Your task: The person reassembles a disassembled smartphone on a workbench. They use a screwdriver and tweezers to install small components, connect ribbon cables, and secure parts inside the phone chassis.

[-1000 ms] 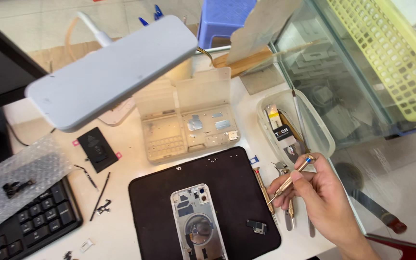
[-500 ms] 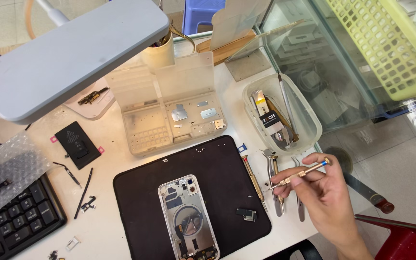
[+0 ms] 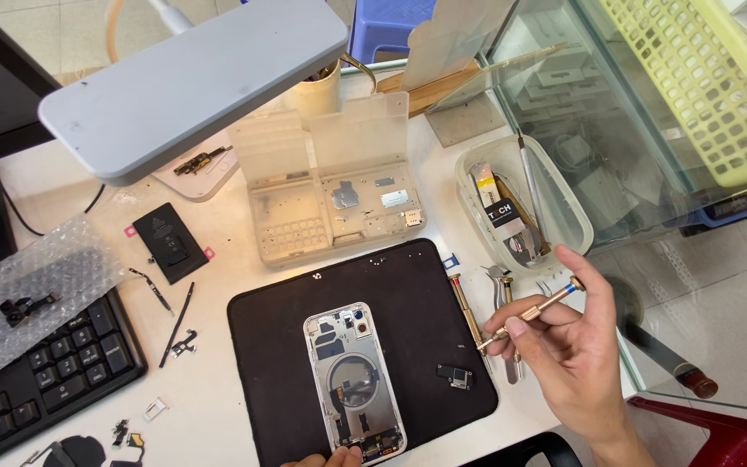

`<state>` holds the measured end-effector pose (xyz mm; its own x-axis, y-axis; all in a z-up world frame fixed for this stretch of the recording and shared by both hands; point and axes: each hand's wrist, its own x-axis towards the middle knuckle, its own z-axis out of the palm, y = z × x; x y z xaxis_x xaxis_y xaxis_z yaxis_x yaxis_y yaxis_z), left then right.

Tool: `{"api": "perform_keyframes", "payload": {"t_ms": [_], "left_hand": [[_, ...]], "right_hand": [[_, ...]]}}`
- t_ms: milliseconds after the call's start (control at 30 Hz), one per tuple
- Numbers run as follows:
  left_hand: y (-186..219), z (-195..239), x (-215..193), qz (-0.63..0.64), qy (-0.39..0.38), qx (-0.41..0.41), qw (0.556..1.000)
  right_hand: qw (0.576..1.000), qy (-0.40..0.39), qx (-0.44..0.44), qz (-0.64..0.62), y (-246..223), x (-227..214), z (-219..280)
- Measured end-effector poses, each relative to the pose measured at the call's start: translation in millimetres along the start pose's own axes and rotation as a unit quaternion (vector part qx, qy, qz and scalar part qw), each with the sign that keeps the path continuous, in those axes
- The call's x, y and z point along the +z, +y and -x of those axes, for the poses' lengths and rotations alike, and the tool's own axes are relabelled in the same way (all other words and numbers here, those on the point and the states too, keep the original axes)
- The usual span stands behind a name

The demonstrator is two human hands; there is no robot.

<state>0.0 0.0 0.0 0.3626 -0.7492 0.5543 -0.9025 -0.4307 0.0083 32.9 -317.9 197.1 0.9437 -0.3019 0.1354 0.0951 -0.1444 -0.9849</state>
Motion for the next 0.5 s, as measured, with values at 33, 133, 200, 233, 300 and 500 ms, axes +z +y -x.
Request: {"api": "perform_keyframes", "payload": {"t_ms": [33, 133, 200, 233, 300, 500], "left_hand": [[-1, 0, 1, 0.001, 0.002, 0.000, 1.000], [-5, 1, 1, -0.003, 0.004, -0.004, 1.000], [-7, 1, 2, -0.009, 0.008, -0.008, 1.000], [-8, 1, 3, -0.011, 0.009, -0.010, 1.000], [-10, 2, 2, -0.012, 0.007, -0.010, 1.000], [-10, 2, 2, -0.005, 0.007, -0.009, 1.000]], "right_hand": [[1.000, 0.005, -0.003, 0.015, -2, 1, 2], [0.998, 0.009, -0.038, 0.042, -13, 8, 1], [0.995, -0.001, -0.090, 0.051, -27, 15, -5], [0.991, -0.010, -0.125, 0.053, -35, 18, -13], [0.979, -0.019, -0.189, 0.075, -44, 29, -34], [0.946, -0.037, -0.259, 0.190, -41, 62, -89]]}}
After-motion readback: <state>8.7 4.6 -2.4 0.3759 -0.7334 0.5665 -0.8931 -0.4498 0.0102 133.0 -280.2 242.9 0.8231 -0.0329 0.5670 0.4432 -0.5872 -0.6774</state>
